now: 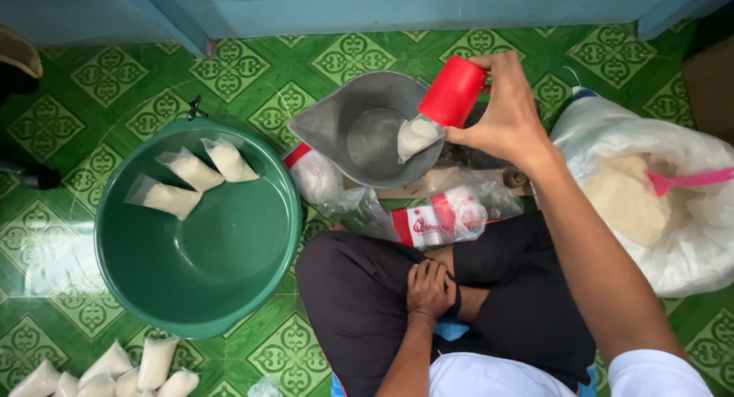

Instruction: Manually scooping powder from a large sack into small plastic bags using a measuring cup and a funnel.

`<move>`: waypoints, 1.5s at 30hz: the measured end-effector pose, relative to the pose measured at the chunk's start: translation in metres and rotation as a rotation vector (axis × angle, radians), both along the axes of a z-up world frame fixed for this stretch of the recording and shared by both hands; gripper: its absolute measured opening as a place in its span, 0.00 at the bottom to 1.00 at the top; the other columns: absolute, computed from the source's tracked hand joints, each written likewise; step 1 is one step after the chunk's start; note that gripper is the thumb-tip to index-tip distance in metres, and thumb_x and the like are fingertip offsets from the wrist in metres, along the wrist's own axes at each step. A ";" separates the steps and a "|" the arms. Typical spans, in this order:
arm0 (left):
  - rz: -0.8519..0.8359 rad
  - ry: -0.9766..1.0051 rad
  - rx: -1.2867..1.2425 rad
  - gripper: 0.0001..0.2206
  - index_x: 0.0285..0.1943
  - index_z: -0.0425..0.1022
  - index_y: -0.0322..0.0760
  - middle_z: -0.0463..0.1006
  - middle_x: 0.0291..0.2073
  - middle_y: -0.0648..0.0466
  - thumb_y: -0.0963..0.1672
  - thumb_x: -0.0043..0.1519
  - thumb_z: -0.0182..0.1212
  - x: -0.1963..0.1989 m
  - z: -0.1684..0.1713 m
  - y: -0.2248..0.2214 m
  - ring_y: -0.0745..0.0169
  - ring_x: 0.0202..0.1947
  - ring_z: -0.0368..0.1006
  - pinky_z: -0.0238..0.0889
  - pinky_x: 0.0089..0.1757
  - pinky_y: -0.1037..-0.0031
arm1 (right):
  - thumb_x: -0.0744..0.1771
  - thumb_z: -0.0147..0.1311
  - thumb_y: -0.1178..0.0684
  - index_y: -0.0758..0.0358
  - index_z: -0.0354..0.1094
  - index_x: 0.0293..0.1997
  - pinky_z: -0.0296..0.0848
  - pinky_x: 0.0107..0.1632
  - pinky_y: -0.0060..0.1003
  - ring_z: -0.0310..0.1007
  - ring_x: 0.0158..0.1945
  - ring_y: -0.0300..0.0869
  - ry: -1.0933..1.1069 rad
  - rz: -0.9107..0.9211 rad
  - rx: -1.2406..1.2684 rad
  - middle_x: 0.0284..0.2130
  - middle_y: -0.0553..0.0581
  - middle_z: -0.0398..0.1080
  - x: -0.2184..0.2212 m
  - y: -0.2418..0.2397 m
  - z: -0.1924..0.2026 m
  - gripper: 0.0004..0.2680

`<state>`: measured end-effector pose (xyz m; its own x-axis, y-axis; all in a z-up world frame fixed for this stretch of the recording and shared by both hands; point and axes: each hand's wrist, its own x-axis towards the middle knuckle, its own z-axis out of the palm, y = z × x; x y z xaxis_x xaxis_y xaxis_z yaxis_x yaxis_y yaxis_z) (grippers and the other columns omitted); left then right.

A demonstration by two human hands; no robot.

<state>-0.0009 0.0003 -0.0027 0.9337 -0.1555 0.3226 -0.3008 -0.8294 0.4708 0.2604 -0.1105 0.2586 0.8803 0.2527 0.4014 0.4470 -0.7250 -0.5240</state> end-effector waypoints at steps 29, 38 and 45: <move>0.027 -0.010 0.164 0.10 0.39 0.74 0.40 0.75 0.41 0.53 0.45 0.51 0.54 -0.004 -0.016 -0.005 0.55 0.46 0.69 0.57 0.51 0.63 | 0.64 0.53 0.56 0.73 0.60 0.58 0.70 0.49 0.31 0.68 0.47 0.42 0.585 -0.283 0.921 0.47 0.62 0.68 -0.069 -0.158 -0.069 0.17; 0.041 -0.054 0.356 0.11 0.38 0.76 0.43 0.76 0.39 0.55 0.47 0.51 0.54 -0.005 -0.017 -0.005 0.56 0.44 0.69 0.57 0.50 0.64 | 0.63 0.61 0.52 0.78 0.59 0.56 0.71 0.47 0.40 0.65 0.48 0.53 0.176 -0.953 0.420 0.48 0.70 0.59 -0.183 -0.270 -0.159 0.21; 0.016 -0.064 0.390 0.11 0.41 0.76 0.44 0.76 0.40 0.57 0.47 0.52 0.54 -0.003 -0.002 -0.012 0.57 0.43 0.70 0.58 0.51 0.65 | 0.62 0.64 0.52 0.74 0.56 0.59 0.69 0.49 0.42 0.63 0.48 0.54 0.189 -1.142 0.389 0.50 0.69 0.54 -0.224 -0.315 -0.188 0.24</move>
